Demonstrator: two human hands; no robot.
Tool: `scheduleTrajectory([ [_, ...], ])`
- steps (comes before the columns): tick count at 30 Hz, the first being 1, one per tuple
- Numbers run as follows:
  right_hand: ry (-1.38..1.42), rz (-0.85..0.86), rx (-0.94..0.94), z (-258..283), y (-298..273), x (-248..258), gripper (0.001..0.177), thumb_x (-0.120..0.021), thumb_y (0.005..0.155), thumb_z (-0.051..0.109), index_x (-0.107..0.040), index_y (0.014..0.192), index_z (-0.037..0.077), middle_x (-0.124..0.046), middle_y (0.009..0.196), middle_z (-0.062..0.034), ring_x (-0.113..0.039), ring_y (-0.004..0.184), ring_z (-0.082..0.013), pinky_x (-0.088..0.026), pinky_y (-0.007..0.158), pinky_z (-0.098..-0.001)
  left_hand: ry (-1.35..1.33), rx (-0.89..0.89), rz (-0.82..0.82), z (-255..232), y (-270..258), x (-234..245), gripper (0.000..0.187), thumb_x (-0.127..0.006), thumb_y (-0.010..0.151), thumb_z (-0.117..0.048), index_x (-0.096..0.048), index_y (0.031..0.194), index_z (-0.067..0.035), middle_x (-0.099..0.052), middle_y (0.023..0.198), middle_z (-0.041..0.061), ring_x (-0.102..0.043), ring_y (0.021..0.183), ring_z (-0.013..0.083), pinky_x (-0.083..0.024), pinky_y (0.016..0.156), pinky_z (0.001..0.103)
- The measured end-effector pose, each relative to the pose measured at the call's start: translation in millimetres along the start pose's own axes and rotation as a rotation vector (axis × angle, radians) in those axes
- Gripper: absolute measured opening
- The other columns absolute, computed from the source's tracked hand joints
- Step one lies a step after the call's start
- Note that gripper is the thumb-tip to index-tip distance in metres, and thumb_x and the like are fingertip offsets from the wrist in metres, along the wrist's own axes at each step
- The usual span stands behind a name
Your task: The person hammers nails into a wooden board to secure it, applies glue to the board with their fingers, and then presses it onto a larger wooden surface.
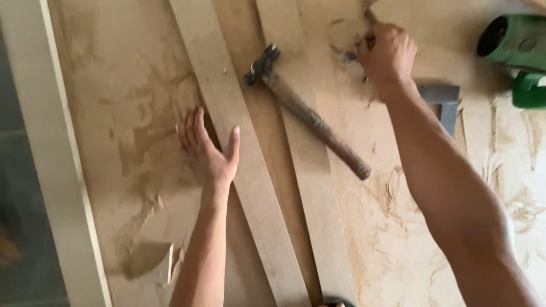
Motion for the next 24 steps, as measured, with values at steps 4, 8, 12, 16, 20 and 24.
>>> scheduleTrajectory([
  [4, 0.548, 0.011, 0.142, 68.3, -57.2, 21.2, 0.007, -0.061, 0.107, 0.001, -0.068, 0.108, 0.004, -0.071, 0.092, -0.012, -0.072, 0.074, -0.0217, -0.059, 0.065, -0.0329, -0.114, 0.009, -0.089, 3.1, -5.5, 5.3, 0.065, -0.065, 0.104, -0.04, -0.045, 0.152, -0.001, -0.051, 0.154, 0.021, -0.044, 0.147, 0.0397, -0.026, 0.124, 0.056],
  [8, 0.723, 0.144, 0.234, 176.6, -153.1, 44.8, 0.009, -0.066, 0.095, -0.001, -0.067, 0.104, 0.0, -0.072, 0.089, -0.016, -0.073, 0.078, -0.0246, -0.058, 0.067, -0.0346, -0.492, 0.031, -0.126, -28.4, -34.0, 3.2, 0.028, -0.065, 0.105, -0.016, -0.067, 0.129, -0.002, -0.067, 0.129, 0.014, -0.063, 0.123, 0.0291, -0.048, 0.109, 0.043],
  [12, 0.84, 0.231, 0.209, 213.6, -188.1, 55.9, 0.013, -0.07, 0.093, -0.001, -0.064, 0.104, -0.006, -0.073, 0.093, -0.0182, -0.077, 0.084, -0.0238, -0.061, 0.07, -0.0338, -1.452, 0.64, 0.206, -37.0, -80.2, -37.8, 0.027, -0.071, 0.096, -0.01, -0.071, 0.121, 0.001, -0.074, 0.103, 0.008, -0.068, 0.089, 0.0152, -0.056, 0.079, 0.028],
  [16, 0.768, 0.313, 0.235, 219.9, -186.3, 50.2, 0.009, -0.071, 0.091, -0.001, -0.065, 0.097, -0.006, -0.074, 0.09, -0.02, -0.076, 0.075, -0.0248, -0.06, 0.062, -0.0345, -1.403, 0.596, 0.27, -41.0, -91.5, -16.5, 0.024, -0.072, 0.098, -0.012, -0.073, 0.115, 0.004, -0.076, 0.099, 0.008, -0.07, 0.09, 0.0138, -0.057, 0.082, 0.028],
  [20, 0.663, 0.413, 0.444, 218.5, -191.8, 27.1, 0.006, -0.066, 0.111, 0.009, -0.067, 0.112, 0.003, -0.074, 0.102, -0.0139, -0.077, 0.081, -0.017, -0.061, 0.064, -0.0276, -1.143, 0.549, 0.229, -25.6, -96.6, -21.0, 0.017, -0.076, 0.099, -0.012, -0.079, 0.11, 0.0, -0.076, 0.093, 0.009, -0.067, 0.083, 0.0164, -0.059, 0.076, 0.031],
  [24, -0.19, -0.231, 0.456, 167.2, -157.7, 51.3, 0.073, -0.083, 0.074, 0.04, -0.051, 0.129, 0.004, -0.062, 0.113, -0.0174, -0.07, 0.089, -0.0324, -0.061, 0.071, -0.045, -0.799, 0.454, 0.093, -7.8, -99.4, -2.0, 0.014, -0.072, 0.098, -0.015, -0.077, 0.109, -0.009, -0.078, 0.103, 0.004, -0.069, 0.086, 0.0145, -0.057, 0.074, 0.028],
])
Point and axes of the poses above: each hand's wrist, its own y-axis towards the middle knuckle, its own x-axis out of the back of the hand, z = x × y, the point moved 9 cm from there along y, towards the middle knuckle
